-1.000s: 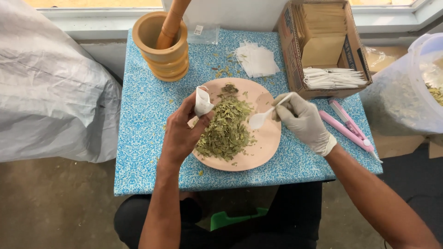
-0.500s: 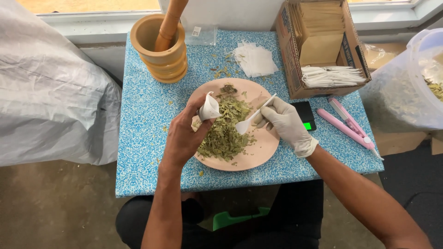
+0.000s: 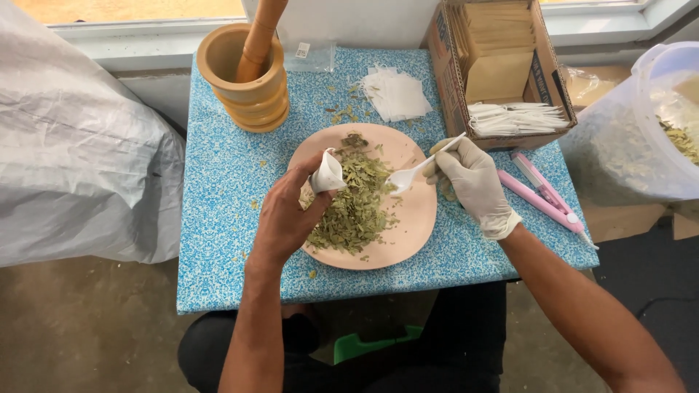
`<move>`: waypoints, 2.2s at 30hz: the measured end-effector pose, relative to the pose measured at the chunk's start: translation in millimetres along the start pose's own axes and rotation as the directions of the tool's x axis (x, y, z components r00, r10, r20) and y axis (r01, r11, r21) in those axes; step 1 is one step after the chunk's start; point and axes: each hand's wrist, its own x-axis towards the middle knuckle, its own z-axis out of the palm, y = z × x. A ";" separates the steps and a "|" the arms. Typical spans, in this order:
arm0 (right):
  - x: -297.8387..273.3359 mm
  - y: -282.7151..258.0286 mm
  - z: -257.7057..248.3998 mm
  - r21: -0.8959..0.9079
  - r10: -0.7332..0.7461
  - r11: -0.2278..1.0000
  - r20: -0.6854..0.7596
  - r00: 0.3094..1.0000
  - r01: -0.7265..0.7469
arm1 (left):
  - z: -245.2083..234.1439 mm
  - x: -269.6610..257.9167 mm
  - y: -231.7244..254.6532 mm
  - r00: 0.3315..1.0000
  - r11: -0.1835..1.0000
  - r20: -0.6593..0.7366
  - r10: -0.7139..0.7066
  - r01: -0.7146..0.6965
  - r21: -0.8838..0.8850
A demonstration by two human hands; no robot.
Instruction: Filling small tea bags with loose tea leaves using a spoon and sealing them with a handheld heat sealer.
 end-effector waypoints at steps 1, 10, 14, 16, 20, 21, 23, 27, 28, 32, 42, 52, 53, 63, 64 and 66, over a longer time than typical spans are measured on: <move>-0.3 -0.9 1.7 0.001 0.000 1.000 -0.001 1.000 0.000 | -0.3 -0.6 0.2 1.000 1.000 0.001 0.001 -0.001 0.001; 2.6 14.9 25.1 -0.030 -0.012 0.999 0.052 0.999 0.013 | 3.0 1.8 0.0 0.998 0.998 0.063 -0.030 0.026 0.062; 3.9 4.5 20.1 0.036 -0.011 0.999 0.025 1.000 0.010 | 0.3 2.9 2.7 0.995 0.998 0.099 -0.020 0.013 0.067; 4.2 -0.2 11.6 0.062 -0.013 0.998 0.005 1.000 0.012 | 1.0 3.6 3.5 0.994 0.998 0.103 -0.026 0.020 0.061; 6.7 -14.5 -1.5 0.084 -0.018 0.996 -0.012 1.000 0.018 | 4.2 4.6 5.9 0.988 0.995 0.149 -0.046 0.033 0.093; 6.7 -19.4 -3.0 0.096 -0.015 0.995 -0.021 1.000 0.017 | 6.1 4.5 5.0 0.987 0.995 0.152 -0.044 0.030 0.092; 2.5 -37.4 -3.4 0.093 -0.034 0.995 -0.023 0.999 0.036 | 9.6 3.0 3.9 0.987 0.995 0.159 -0.032 0.018 0.094; -5.1 -64.1 2.0 0.087 -0.089 0.992 0.004 0.996 0.088 | 16.9 -1.1 1.9 0.987 0.994 0.158 0.020 -0.036 0.099; -8.9 -67.5 6.0 0.087 -0.088 0.992 -0.001 0.996 0.088 | 18.2 -0.2 3.2 0.986 0.995 0.162 0.023 -0.040 0.097; -19.3 -82.3 23.8 0.042 -0.217 0.976 0.078 0.973 0.215 | 22.5 -1.4 -0.8 0.986 0.993 0.162 0.027 -0.045 0.107; -49.3 -107.0 17.9 -0.354 -0.609 0.702 0.151 0.779 0.618 | 17.2 0.5 0.9 0.979 0.995 0.190 -0.075 0.061 0.077; -47.8 0.3 -1.7 -0.274 -0.208 0.941 -0.001 0.978 0.200 | -1.1 2.2 8.9 0.999 0.998 0.025 -0.030 0.029 0.047; -49.7 2.1 5.3 -0.217 -0.158 0.964 -0.013 0.987 0.151 | -0.7 2.4 9.3 0.999 0.999 0.020 -0.027 0.026 0.045; -34.5 21.1 21.4 0.096 -0.009 0.995 0.021 1.000 0.007 | 7.1 0.2 4.0 0.998 0.998 0.051 -0.034 0.032 0.053; -32.2 20.6 18.4 0.097 -0.008 0.995 0.017 1.000 0.006 | 6.1 0.1 5.5 0.998 0.998 0.054 -0.033 0.030 0.052; -25.7 18.1 10.8 0.093 -0.026 0.995 -0.014 1.000 0.028 | 5.2 2.6 8.6 0.998 0.998 0.056 -0.030 0.027 0.058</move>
